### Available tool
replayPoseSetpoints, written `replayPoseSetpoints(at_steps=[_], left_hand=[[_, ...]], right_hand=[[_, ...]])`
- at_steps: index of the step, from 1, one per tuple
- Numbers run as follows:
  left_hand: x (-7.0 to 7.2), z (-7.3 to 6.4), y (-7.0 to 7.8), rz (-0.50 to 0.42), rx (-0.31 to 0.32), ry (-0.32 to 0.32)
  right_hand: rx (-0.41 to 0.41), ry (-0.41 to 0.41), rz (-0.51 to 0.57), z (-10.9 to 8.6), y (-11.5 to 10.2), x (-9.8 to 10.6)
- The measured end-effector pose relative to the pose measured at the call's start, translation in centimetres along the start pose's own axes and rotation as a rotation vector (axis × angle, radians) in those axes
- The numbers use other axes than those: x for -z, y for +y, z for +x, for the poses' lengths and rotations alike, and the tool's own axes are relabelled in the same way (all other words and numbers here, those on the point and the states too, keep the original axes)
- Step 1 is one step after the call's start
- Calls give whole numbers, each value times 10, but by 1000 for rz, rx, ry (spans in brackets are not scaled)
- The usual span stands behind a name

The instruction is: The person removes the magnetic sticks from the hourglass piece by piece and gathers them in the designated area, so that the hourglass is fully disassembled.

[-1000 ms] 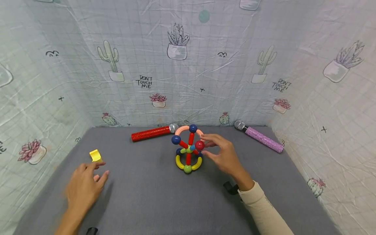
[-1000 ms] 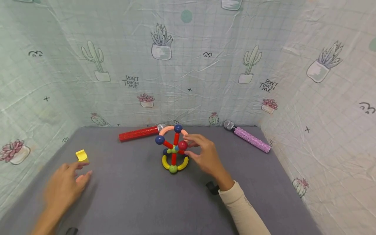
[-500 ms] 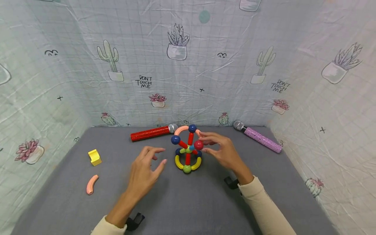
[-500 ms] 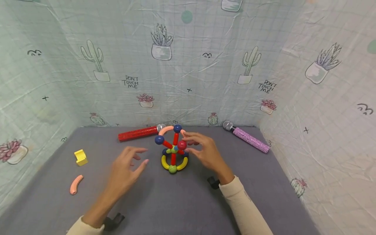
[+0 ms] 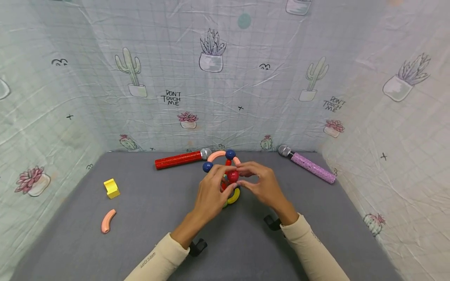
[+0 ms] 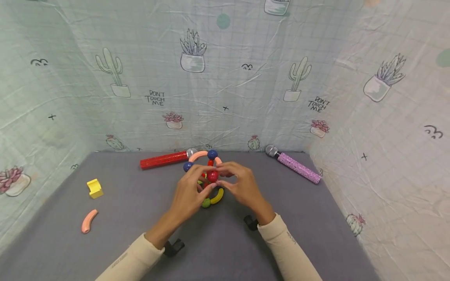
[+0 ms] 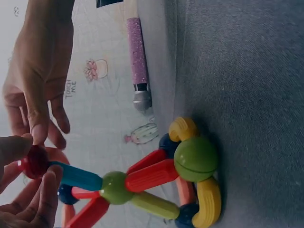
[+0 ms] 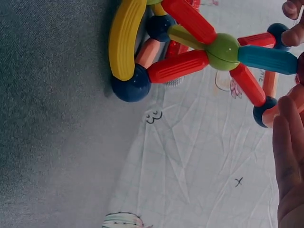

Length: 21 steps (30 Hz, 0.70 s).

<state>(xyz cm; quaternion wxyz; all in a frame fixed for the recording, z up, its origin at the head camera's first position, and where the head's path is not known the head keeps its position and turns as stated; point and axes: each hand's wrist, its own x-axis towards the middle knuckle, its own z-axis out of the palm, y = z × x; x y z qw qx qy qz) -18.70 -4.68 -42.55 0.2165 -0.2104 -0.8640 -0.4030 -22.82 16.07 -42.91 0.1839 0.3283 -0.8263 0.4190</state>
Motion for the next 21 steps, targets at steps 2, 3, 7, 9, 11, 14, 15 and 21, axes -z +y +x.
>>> replayPoseSetpoints(at_steps=[2, 3, 7, 9, 11, 14, 15, 21], left_hand=[[-3, 2, -1, -5, 16, 5], [-4, 2, -2, -9, 21, 5], [-8, 3, -3, -17, 36, -3], [-10, 3, -4, -14, 37, -4], [-11, 2, -5, -12, 37, -1], [-14, 2, -6, -23, 38, 14], [-15, 1, -7, -24, 38, 17], [-18, 1, -9, -25, 44, 15]], right_hand=[[-3, 3, 1, 0, 0, -1], [-1, 6, 0, 0, 0, -1], [-6, 28, -19, 2, 1, -4], [-1, 44, -33, 3, 1, -6], [3, 56, -44, 3, 1, -7], [11, 62, -57, 5, 0, -7], [12, 62, -61, 5, 0, -7], [18, 61, -70, 5, -1, -9]])
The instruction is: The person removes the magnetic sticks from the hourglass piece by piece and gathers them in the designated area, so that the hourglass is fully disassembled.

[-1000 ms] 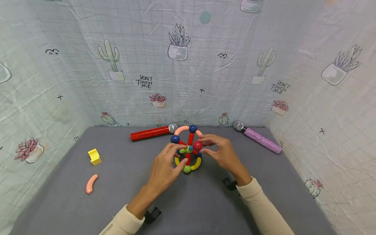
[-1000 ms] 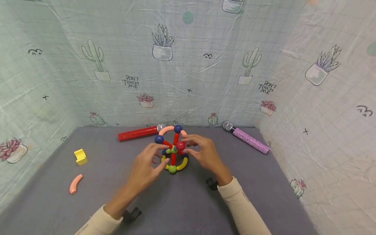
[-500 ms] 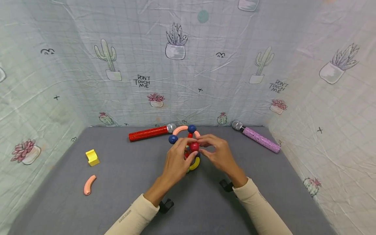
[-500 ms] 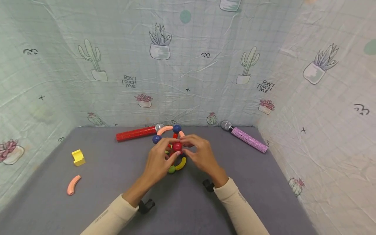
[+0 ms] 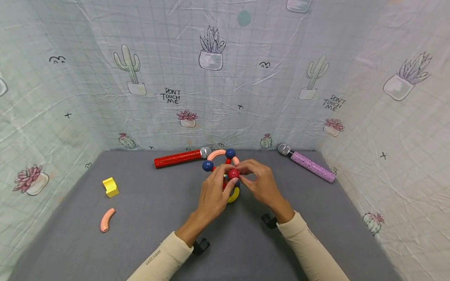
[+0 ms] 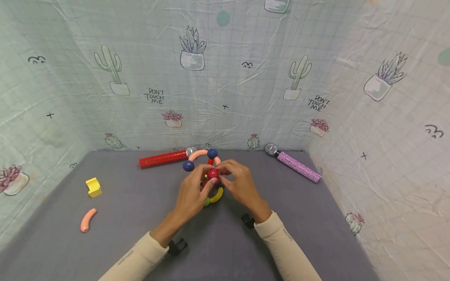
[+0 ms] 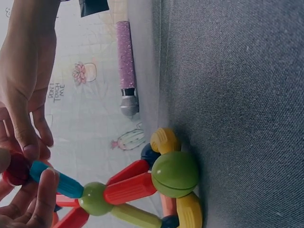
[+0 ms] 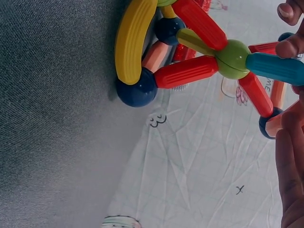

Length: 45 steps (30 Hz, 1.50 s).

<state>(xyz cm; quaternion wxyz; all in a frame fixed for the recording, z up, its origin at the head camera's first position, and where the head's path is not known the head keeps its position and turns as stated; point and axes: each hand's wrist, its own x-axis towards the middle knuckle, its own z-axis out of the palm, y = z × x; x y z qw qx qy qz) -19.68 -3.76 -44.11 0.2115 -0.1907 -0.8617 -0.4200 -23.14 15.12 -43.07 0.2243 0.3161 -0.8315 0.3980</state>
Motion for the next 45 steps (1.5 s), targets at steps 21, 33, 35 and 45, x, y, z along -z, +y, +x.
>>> replayPoseSetpoints(at_steps=[21, 33, 35, 45], left_hand=[[46, 8, -7, 26, -77, 277], [88, 21, -124, 74, 247, 272], [89, 22, -141, 89, 320, 199], [91, 29, -185, 210, 492, -75]], right_hand=[[6, 20, -5, 1, 0, -2], [0, 32, -15, 1, 0, -2], [-4, 34, -13, 1, 0, -2], [-5, 31, -14, 2, -3, -3]])
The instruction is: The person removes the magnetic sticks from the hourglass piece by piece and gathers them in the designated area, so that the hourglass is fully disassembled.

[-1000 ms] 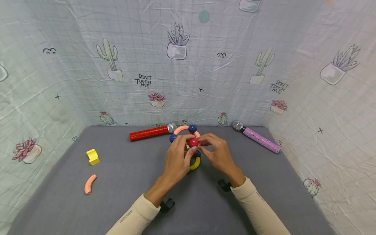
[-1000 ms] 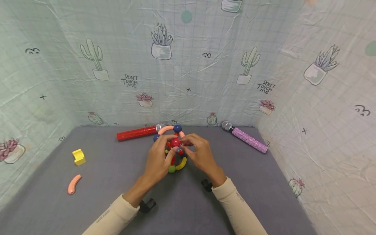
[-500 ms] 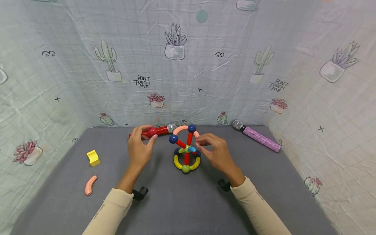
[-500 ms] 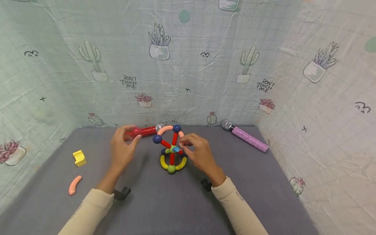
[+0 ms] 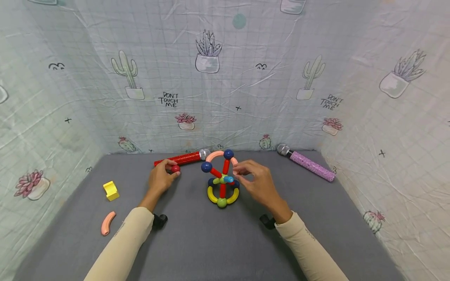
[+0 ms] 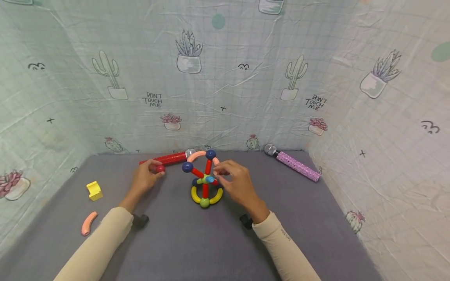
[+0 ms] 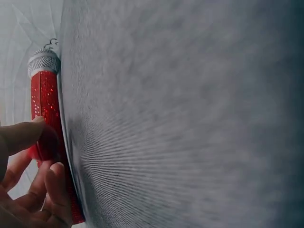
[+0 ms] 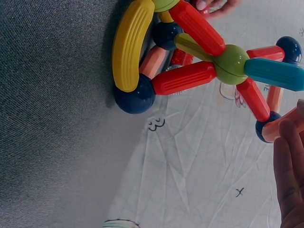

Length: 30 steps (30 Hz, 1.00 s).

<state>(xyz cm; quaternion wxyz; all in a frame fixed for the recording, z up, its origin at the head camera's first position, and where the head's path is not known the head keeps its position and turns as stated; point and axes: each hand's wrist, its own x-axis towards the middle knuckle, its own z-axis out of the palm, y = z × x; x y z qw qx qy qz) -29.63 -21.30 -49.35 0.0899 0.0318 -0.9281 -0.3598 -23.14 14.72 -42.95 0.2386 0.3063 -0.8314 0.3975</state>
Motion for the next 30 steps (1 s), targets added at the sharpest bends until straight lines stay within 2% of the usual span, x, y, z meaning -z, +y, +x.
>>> replayPoseSetpoints(at_steps=[4, 8, 16, 21, 26, 28, 30], left_hand=[[-1, 4, -3, 39, 11, -51], [-2, 3, -4, 61, 11, -64], [-1, -4, 0, 62, 3, -41], [-1, -10, 3, 67, -20, 24], [2, -15, 23, 62, -107, 121], [3, -18, 37, 5, -152, 124], [4, -21, 52, -96, -193, 90]], right_hand=[[4, -4, 5, -1, 1, -2], [-1, -8, 5, -2, 2, -3], [13, -2, 4, -4, 3, -5], [3, -26, 7, -7, 3, -6], [0, -27, 16, -10, 4, -6], [-1, -25, 22, -11, 4, -6], [-2, -25, 25, -12, 4, -7]])
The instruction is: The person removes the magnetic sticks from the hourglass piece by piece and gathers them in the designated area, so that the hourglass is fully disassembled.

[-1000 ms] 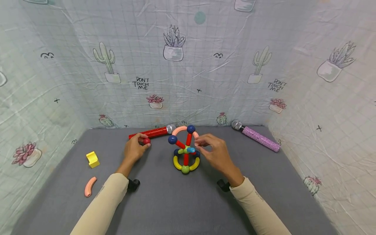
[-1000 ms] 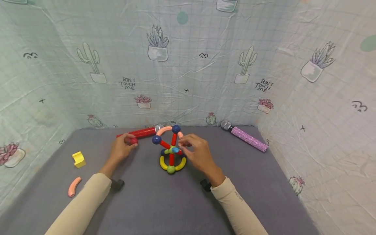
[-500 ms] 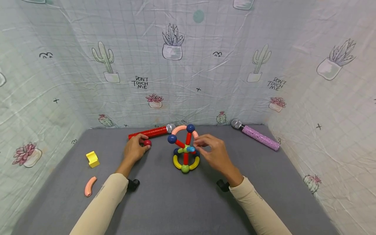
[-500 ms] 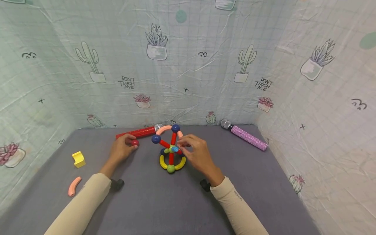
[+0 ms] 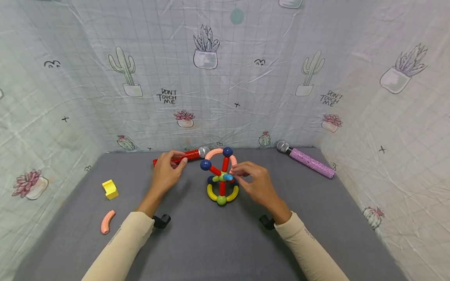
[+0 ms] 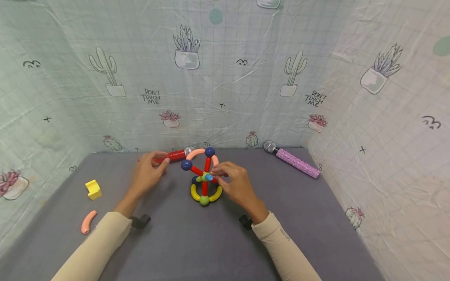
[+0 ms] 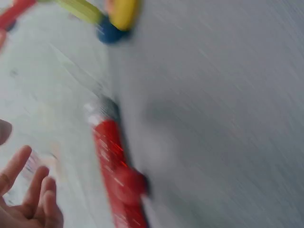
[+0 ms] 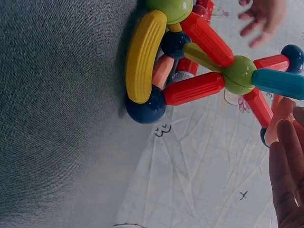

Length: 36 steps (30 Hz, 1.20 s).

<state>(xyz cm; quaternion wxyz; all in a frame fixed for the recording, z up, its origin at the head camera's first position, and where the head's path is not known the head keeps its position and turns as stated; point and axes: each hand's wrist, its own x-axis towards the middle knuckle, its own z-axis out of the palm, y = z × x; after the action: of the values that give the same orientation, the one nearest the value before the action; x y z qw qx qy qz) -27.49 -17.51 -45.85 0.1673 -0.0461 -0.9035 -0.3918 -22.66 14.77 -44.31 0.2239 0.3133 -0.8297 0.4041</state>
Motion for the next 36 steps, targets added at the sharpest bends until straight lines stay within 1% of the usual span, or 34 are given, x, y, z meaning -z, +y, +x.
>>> replayPoseSetpoints(at_steps=[2, 4, 6, 8, 10, 13, 15, 19, 24, 27, 31, 36], left_hand=[[0, 0, 16, -135, -20, -62], [-2, 1, 30, -260, -23, -141], [-4, 1, 42, -344, -10, -224], [-6, 1, 54, -395, 8, -299], [-9, 2, 63, -425, 16, -361], [-14, 2, 73, -479, 13, -436], [-17, 2, 76, -517, 3, -469], [-23, 0, 77, -574, -16, -503], [-27, -1, 76, -613, -35, -515], [-28, -2, 76, -618, -39, -519], [-29, -2, 76, -628, -37, -517], [-29, -2, 78, -616, -36, -518]], right_hand=[[2, -2, -5, -1, -1, 0], [3, -5, -6, -2, -1, 0], [0, -7, -4, -3, -1, -1], [-6, -13, -2, -4, -2, -1], [-9, -22, 4, -6, -3, -2], [-9, -41, 18, -8, -5, -4], [-6, -47, 31, -8, -5, -6], [-6, -39, 50, -9, -6, -11], [6, -46, 77, -9, -6, -16], [1, -47, 85, -9, -6, -18], [-26, -32, 73, -10, -7, -20], [-78, -40, 70, -14, -7, -20]])
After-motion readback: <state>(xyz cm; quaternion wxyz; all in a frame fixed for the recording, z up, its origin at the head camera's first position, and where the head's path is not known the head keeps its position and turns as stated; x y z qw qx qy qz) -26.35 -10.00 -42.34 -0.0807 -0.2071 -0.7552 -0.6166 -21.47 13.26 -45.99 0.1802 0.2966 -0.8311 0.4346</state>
